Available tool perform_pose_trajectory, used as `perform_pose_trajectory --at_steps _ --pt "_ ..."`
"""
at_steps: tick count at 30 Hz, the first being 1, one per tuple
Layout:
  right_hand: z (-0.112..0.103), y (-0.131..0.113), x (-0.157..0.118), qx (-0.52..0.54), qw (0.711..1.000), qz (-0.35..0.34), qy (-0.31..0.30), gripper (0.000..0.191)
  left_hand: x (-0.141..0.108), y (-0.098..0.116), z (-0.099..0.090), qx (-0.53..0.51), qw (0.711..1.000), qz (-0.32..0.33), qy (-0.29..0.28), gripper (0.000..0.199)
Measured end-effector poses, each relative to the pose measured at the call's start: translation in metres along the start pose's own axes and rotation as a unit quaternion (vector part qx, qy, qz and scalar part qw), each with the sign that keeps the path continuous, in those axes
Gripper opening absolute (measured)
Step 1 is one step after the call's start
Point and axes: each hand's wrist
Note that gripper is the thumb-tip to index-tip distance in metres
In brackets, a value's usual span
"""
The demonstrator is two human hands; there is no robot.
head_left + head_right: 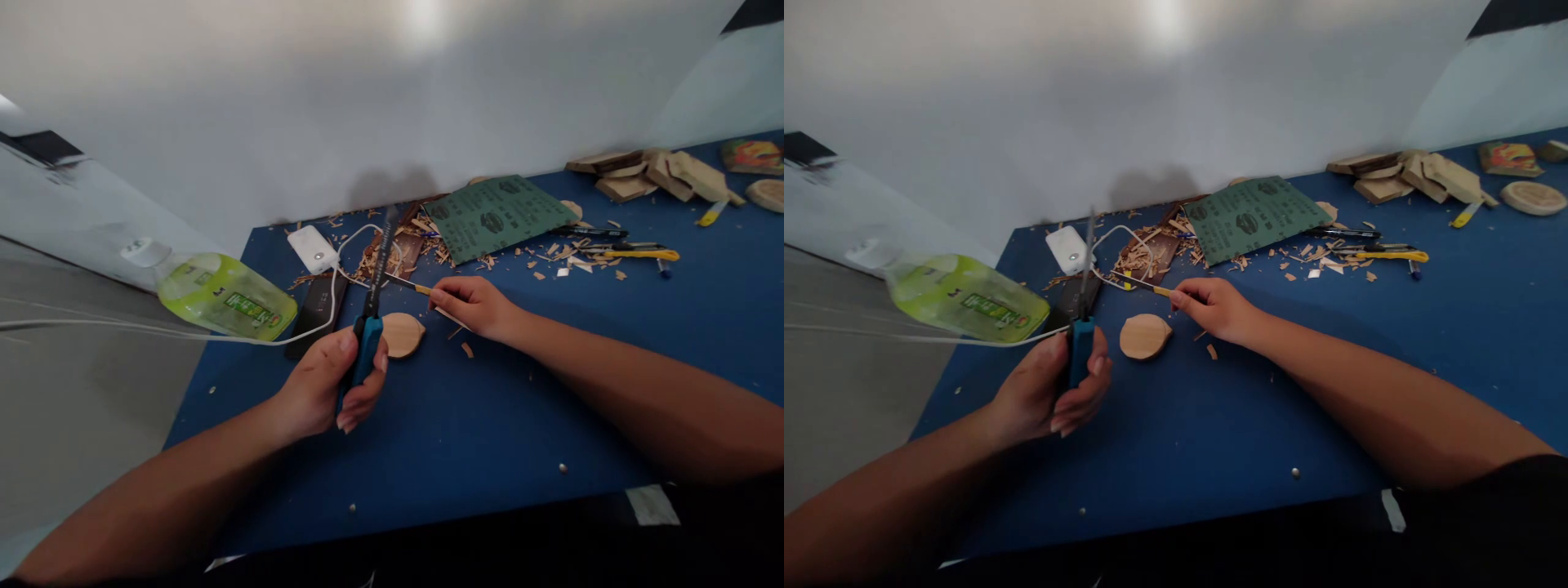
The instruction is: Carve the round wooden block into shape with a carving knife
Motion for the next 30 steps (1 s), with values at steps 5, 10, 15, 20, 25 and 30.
perform_pose_trajectory --at_steps 5,10,15,20,25,30 --pt "-0.002 -0.011 -0.005 0.023 0.998 -0.035 0.052 0.043 0.012 -0.005 -0.001 -0.038 0.996 0.025 0.078 0.043" --pt "0.001 -0.021 -0.012 0.019 0.998 -0.054 0.028 0.042 0.027 -0.015 -0.005 0.024 0.994 -0.075 0.078 0.044" --pt "0.004 -0.016 -0.012 0.017 0.999 -0.026 -0.008 0.043 0.021 -0.014 -0.003 0.03 0.994 -0.093 0.044 0.045" --pt "0.002 -0.005 -0.006 0.018 1.0 -0.003 0.0 0.043 0.007 0.002 -0.004 -0.045 0.998 -0.036 -0.014 0.045" --pt "-0.002 -0.011 -0.005 0.032 0.998 -0.046 0.032 0.041 0.01 0.002 -0.004 -0.062 0.998 0.006 0.021 0.042" --pt "-0.001 -0.025 -0.012 0.045 0.998 -0.052 0.009 0.041 0.021 -0.011 -0.005 0.001 0.997 -0.072 0.042 0.044"
Point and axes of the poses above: each hand's wrist, its own x-axis towards the middle knuckle, its own z-axis out of the palm, y = z × x, and after that the axes turned 5 degrees about -z, right-handed
